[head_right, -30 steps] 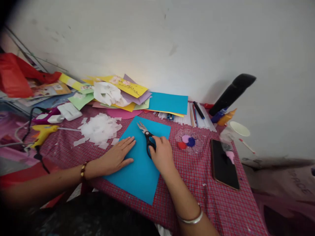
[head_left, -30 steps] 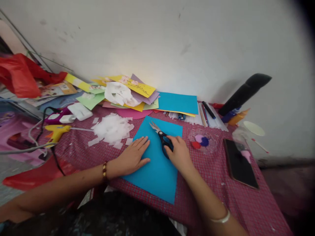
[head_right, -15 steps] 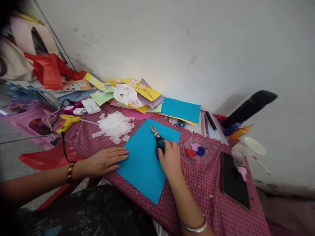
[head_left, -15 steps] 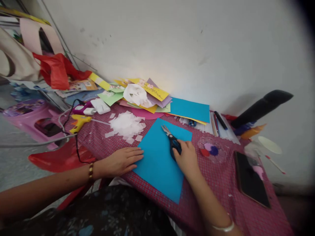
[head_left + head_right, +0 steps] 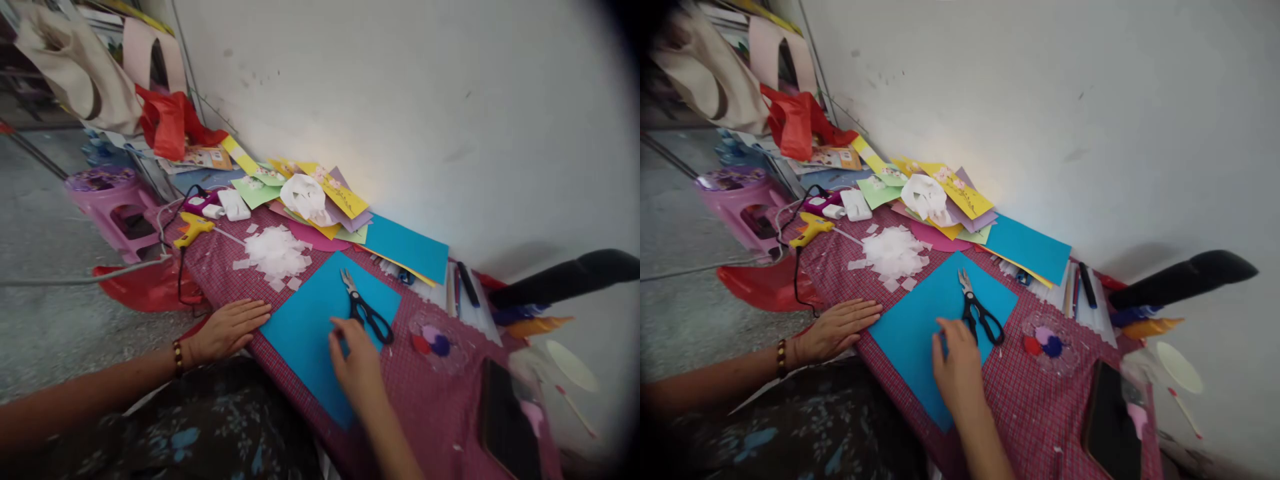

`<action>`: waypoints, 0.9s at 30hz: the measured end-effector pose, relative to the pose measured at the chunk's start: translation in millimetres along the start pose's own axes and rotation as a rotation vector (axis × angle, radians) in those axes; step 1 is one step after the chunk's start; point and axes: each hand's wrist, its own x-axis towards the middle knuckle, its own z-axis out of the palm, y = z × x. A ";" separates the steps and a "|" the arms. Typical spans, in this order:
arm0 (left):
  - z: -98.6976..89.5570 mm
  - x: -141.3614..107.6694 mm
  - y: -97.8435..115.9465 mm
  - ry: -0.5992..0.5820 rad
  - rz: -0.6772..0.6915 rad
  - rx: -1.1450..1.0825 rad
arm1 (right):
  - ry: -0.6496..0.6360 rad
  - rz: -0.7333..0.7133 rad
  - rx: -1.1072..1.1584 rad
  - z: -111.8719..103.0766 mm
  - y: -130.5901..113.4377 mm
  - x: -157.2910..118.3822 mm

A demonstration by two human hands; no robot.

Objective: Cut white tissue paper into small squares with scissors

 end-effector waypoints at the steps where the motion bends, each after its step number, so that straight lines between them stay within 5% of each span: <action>1: -0.5 -0.5 1.5 -0.011 -0.020 0.009 | -0.085 -0.018 0.034 5.8 -5.3 -2.7; 5: -1.6 -4.1 10.3 -0.031 -0.136 0.041 | -0.269 -0.045 0.093 21.6 -13.7 -5.8; 13: 7.6 -0.4 23.6 0.012 -0.360 -0.065 | -0.276 -0.016 0.222 17.2 -0.4 -2.9; 22: -14.9 19.0 41.4 0.170 -0.420 -0.292 | -0.262 0.043 0.252 15.0 6.0 -6.9; 27: -51.8 39.5 -0.9 0.340 -0.780 -0.489 | -0.242 0.044 0.232 15.6 8.5 -10.0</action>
